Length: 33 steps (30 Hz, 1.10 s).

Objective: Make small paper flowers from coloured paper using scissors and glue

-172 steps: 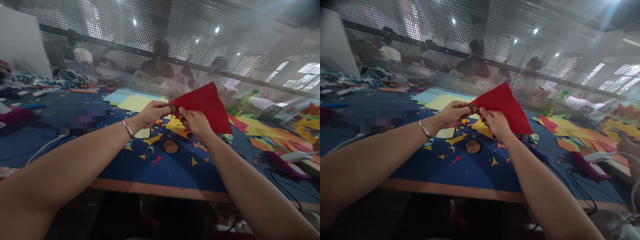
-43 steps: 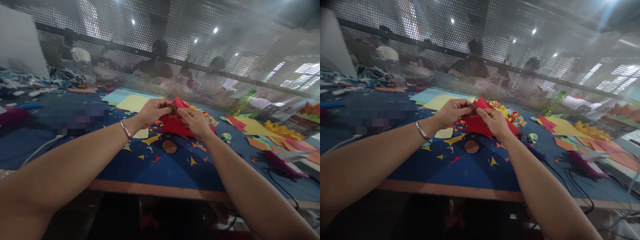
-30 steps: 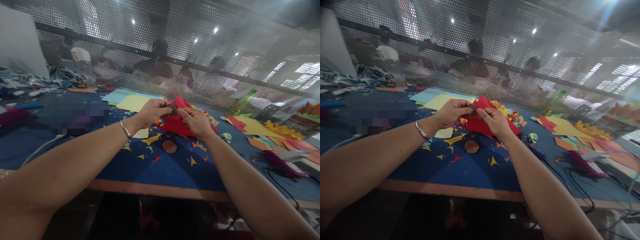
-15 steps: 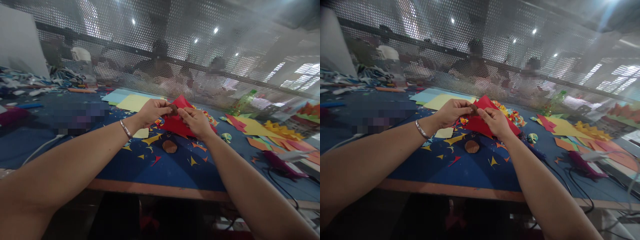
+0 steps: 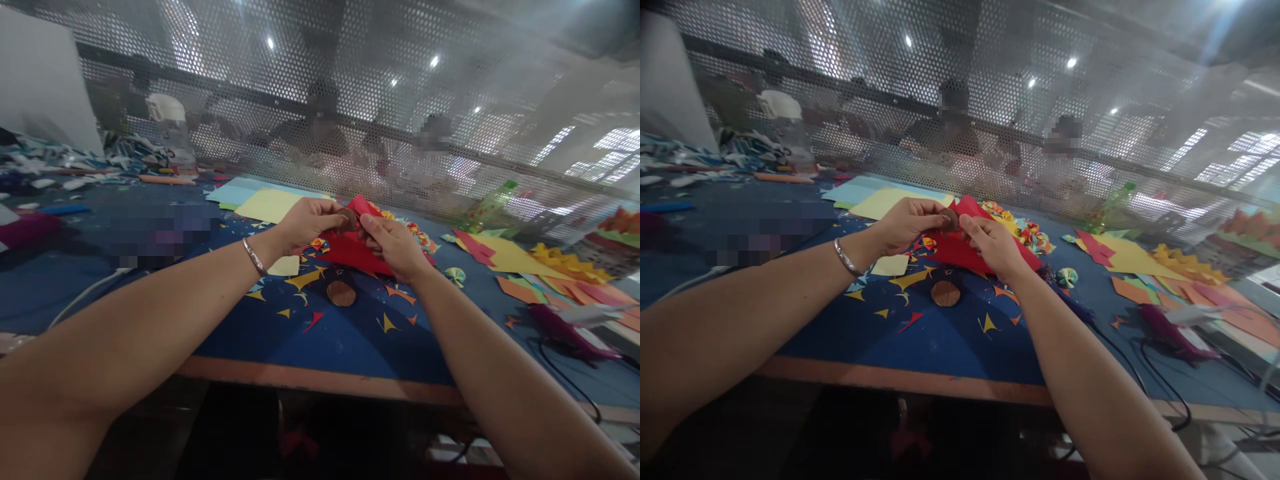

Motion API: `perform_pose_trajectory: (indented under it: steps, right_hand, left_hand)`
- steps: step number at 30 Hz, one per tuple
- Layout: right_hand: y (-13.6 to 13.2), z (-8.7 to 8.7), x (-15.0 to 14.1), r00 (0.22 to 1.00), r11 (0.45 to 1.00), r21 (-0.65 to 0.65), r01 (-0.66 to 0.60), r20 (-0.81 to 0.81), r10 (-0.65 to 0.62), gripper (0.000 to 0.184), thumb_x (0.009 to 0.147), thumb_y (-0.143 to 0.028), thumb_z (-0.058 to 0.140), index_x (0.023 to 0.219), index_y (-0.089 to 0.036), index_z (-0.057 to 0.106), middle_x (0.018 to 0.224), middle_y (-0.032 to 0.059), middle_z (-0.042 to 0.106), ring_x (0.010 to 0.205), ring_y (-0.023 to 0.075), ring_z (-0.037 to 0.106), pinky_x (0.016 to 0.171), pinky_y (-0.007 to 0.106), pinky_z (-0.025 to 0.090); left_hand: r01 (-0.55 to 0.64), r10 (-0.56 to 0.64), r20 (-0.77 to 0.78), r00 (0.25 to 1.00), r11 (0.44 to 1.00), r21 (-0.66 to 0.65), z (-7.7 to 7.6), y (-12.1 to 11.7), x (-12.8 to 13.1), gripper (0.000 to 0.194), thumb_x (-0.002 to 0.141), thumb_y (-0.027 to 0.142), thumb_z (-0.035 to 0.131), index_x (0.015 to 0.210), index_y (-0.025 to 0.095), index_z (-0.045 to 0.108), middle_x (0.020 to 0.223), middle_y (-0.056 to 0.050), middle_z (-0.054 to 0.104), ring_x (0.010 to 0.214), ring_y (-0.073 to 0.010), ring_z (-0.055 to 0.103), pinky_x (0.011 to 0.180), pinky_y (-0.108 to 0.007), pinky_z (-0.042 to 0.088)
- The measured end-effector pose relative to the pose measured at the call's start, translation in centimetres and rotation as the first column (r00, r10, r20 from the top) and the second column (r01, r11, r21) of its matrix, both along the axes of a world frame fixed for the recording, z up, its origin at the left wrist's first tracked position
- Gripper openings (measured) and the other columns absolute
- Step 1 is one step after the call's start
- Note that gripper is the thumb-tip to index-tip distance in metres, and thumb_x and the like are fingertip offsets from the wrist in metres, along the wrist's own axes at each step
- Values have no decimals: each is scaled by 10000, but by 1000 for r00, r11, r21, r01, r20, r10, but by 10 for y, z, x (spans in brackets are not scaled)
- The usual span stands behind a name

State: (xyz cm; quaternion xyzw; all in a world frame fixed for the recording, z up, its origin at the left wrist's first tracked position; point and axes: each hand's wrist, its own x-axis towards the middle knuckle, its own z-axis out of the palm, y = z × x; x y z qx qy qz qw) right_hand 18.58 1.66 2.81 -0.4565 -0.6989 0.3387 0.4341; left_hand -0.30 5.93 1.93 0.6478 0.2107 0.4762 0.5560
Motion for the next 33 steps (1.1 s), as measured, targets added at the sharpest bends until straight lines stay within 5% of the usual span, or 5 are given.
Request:
perform_pose_trajectory:
  steps: [33]
  right_hand:
    - [3,2,5,969,975,222,26,235,-79,544,864,-671,499,599,-196,492,542,-37,406,498,94,360,499,257,282]
  left_hand:
    - [-40,48,-90,995,995,88,3,-1,-3,40,732,151,698,755,123,717,696,-25,691,660,-93,591,704,-261,451]
